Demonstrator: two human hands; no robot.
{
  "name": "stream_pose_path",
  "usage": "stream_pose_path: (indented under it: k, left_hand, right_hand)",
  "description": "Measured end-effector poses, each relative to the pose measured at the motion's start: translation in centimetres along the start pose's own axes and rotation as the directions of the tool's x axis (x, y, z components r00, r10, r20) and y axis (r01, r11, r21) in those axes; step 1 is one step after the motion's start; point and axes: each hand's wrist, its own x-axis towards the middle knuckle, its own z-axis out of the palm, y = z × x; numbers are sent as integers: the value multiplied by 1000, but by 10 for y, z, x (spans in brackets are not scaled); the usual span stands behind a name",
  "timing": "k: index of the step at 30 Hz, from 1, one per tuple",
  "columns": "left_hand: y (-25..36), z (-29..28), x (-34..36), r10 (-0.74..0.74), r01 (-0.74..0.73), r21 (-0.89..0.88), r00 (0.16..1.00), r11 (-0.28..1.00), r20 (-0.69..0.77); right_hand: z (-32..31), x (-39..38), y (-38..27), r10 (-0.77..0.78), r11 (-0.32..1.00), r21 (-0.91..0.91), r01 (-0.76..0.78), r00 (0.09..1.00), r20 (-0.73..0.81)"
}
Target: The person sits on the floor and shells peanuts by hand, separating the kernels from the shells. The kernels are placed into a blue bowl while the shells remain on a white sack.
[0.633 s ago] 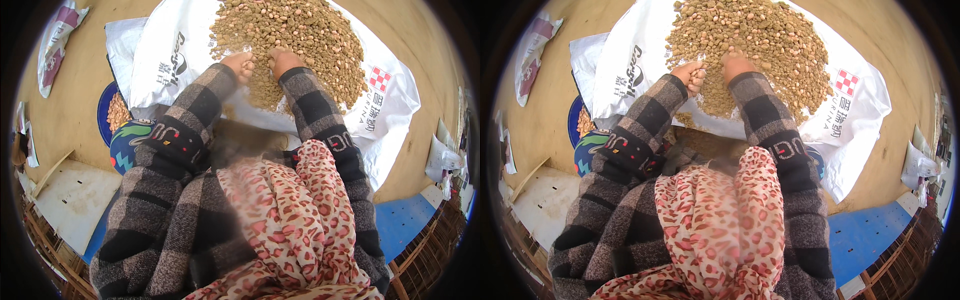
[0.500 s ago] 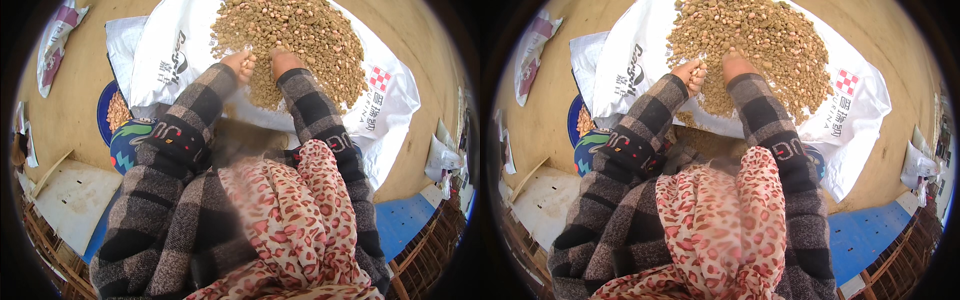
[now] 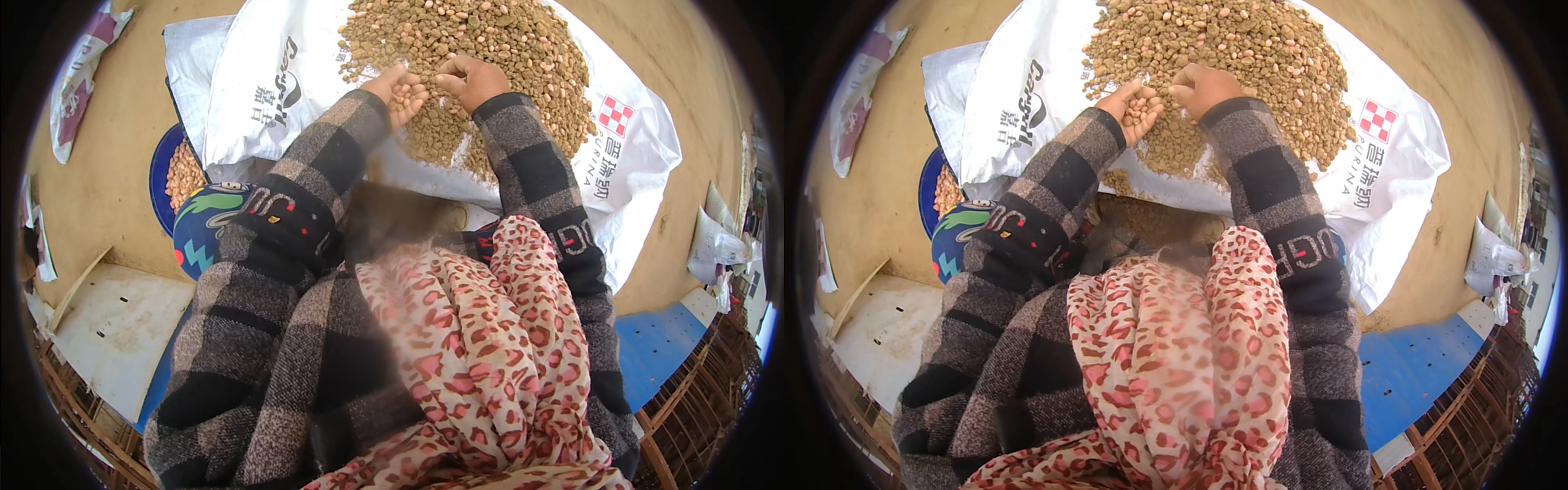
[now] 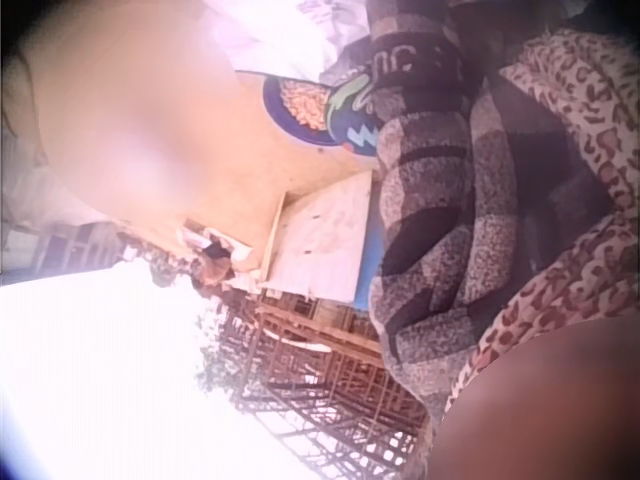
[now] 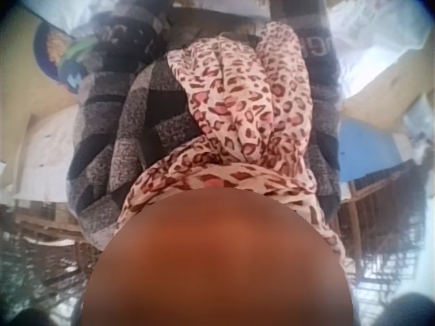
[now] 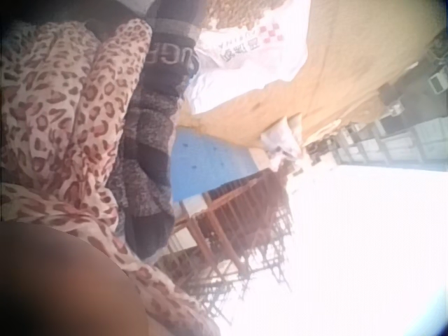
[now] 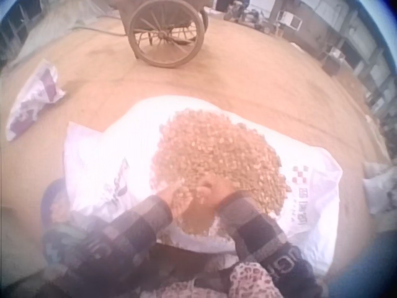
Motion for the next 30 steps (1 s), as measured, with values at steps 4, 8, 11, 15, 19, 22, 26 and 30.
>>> stream_pose_path:
  k: [4, 8, 11, 15, 19, 22, 26, 30]
  left_hand:
    - [2, -12, 10, 114, -113, 399, 993, 910, 23]
    - [-7, -8, 19, 431, -413, 884, 854, 220, 292]
    - [-10, 4, 21, 406, -413, 862, 762, -293, 504]
    - [-12, 14, 11, 256, -355, 680, 737, -641, 626]
    - [-12, 16, 9, 244, -349, 643, 720, -681, 649]
    - [-13, 8, 14, 282, -339, 682, 725, -648, 628]
    - [-9, -10, 19, 296, -391, 687, 692, -612, 658]
    - [-5, -12, 18, 300, -356, 696, 713, -624, 634]
  right_hand:
    - [5, -17, 19, -102, 785, -575, 230, 964, 247]
    - [22, -24, 38, -97, 782, -603, 160, 986, 137]
    - [19, -21, 40, -90, 879, -463, 117, 993, 80]
    - [4, -6, 24, 63, 962, -265, -60, 998, 3]
    - [8, 20, 5, -79, 893, -447, 61, 997, -21]
    - [14, 29, 2, -48, 782, -615, 100, 994, 100]
    - [19, 25, 2, -37, 695, -700, 165, 980, 194]
    - [23, 28, 8, -53, 710, -689, 143, 987, 150]
